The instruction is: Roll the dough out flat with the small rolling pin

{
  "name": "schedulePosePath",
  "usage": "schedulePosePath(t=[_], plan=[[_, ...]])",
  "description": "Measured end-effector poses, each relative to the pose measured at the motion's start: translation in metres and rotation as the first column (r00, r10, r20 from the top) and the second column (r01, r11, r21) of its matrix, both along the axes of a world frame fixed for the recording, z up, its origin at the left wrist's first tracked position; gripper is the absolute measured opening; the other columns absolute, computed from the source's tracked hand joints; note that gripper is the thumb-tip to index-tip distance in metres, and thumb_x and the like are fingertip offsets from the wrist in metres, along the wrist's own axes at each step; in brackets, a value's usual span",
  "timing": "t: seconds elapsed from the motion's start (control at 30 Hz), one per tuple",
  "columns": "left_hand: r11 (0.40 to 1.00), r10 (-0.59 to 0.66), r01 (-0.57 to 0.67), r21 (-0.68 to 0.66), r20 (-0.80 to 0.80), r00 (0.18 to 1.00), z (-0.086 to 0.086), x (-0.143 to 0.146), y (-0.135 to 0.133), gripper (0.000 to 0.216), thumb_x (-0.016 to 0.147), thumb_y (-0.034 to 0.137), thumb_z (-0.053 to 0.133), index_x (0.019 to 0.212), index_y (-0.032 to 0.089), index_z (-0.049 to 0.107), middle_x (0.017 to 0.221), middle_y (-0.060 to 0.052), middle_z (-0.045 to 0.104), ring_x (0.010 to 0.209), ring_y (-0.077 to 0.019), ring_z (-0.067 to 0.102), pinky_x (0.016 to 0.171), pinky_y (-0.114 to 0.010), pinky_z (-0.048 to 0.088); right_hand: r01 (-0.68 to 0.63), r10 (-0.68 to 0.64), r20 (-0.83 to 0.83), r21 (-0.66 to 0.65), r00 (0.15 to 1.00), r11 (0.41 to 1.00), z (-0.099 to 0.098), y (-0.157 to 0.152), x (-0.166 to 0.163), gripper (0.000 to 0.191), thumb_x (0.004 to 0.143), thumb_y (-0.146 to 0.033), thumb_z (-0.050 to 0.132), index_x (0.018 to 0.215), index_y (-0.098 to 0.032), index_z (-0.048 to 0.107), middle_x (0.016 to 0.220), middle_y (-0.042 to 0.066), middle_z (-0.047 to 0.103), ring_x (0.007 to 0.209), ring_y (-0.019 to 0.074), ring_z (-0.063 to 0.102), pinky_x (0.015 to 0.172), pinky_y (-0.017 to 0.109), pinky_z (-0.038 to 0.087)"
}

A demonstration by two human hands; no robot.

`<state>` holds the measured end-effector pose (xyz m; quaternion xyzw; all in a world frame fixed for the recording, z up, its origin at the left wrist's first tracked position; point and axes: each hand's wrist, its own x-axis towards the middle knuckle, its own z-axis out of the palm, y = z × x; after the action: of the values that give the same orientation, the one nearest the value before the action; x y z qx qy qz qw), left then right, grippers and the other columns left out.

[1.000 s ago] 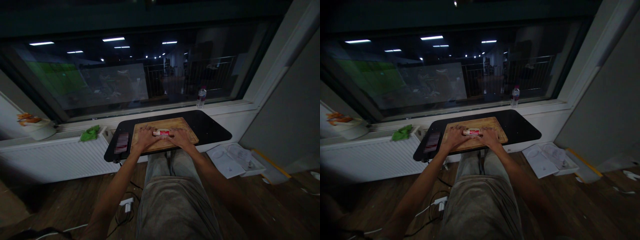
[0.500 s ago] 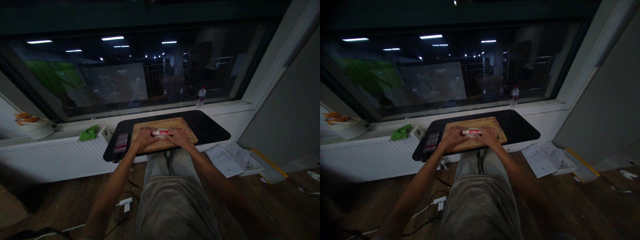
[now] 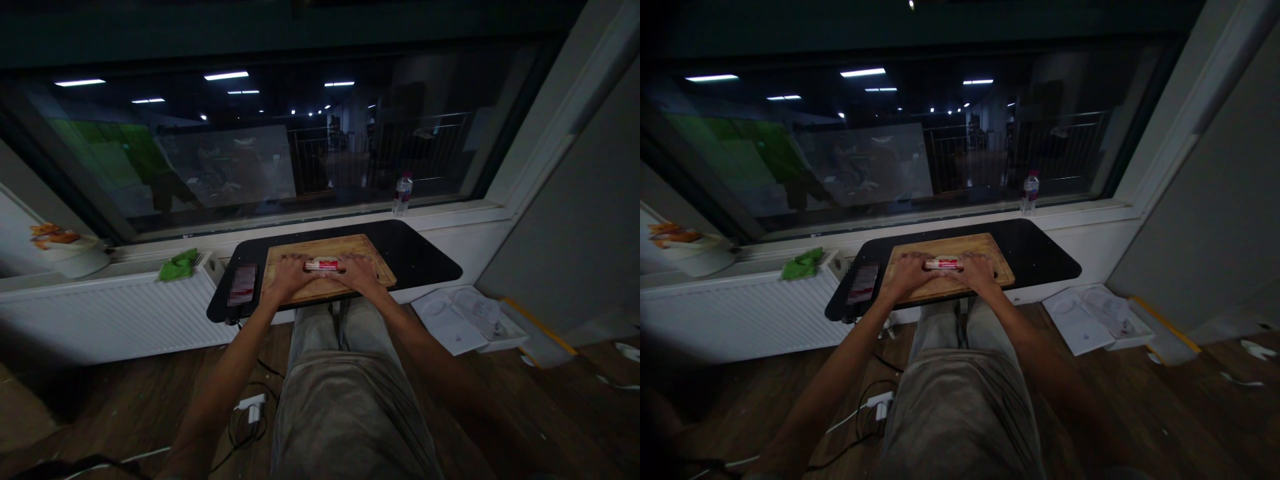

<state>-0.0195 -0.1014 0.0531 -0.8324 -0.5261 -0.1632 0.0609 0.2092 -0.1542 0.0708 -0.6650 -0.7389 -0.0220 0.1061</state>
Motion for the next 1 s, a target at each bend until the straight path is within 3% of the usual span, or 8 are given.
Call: schedulePosePath(t=[0.23, 0.37, 0.57, 1.0], plan=[[0.995, -0.052, 0.051, -0.091, -0.005, 0.999, 0.010, -0.004, 0.005, 0.068, 0.099, 0.079, 0.073, 0.141, 0.025, 0.081, 0.138, -0.015, 0.082, 0.129, -0.0371, 0.075, 0.113, -0.043, 0.050, -0.003, 0.003, -0.015, 0.020, 1.000, 1.000, -0.002, 0.002, -0.001, 0.077, 0.104, -0.085, 0.060, 0.144, -0.021, 0.078, 0.146, 0.017, 0.078, 0.130, 0.0384, 0.074, 0.113, 0.046, 0.055], [0.987, -0.113, 0.109, -0.120, -0.025, 0.993, 0.014, -0.008, 0.010, 0.063, 0.098, 0.071, 0.079, 0.142, 0.026, 0.080, 0.144, -0.012, 0.080, 0.134, -0.0361, 0.072, 0.115, -0.043, 0.050, -0.062, 0.062, -0.006, 0.002, 0.998, 0.998, 0.000, 0.000, 0.006, 0.066, 0.108, -0.072, 0.063, 0.150, -0.022, 0.074, 0.152, 0.016, 0.075, 0.136, 0.0377, 0.072, 0.116, 0.046, 0.053], [0.992, -0.091, 0.089, -0.093, -0.021, 0.996, 0.008, -0.007, 0.013, 0.064, 0.095, 0.072, 0.080, 0.139, 0.025, 0.082, 0.139, -0.014, 0.081, 0.131, -0.0375, 0.072, 0.116, -0.045, 0.049, -0.135, 0.134, -0.023, -0.047, 0.991, 0.990, 0.007, -0.004, 0.013, 0.059, 0.112, -0.057, 0.062, 0.161, -0.025, 0.067, 0.158, 0.013, 0.073, 0.143, 0.0359, 0.069, 0.122, 0.045, 0.051], [0.999, -0.035, 0.035, -0.013, -0.037, 0.999, 0.001, 0.001, 0.009, 0.077, 0.093, 0.086, 0.074, 0.136, 0.022, 0.082, 0.133, -0.018, 0.082, 0.127, -0.0393, 0.073, 0.115, -0.048, 0.047, -0.051, 0.051, -0.013, -0.042, 0.999, 0.998, 0.009, -0.005, 0.004, 0.065, 0.110, -0.070, 0.062, 0.153, -0.022, 0.073, 0.149, 0.017, 0.077, 0.137, 0.0391, 0.071, 0.116, 0.047, 0.053]])
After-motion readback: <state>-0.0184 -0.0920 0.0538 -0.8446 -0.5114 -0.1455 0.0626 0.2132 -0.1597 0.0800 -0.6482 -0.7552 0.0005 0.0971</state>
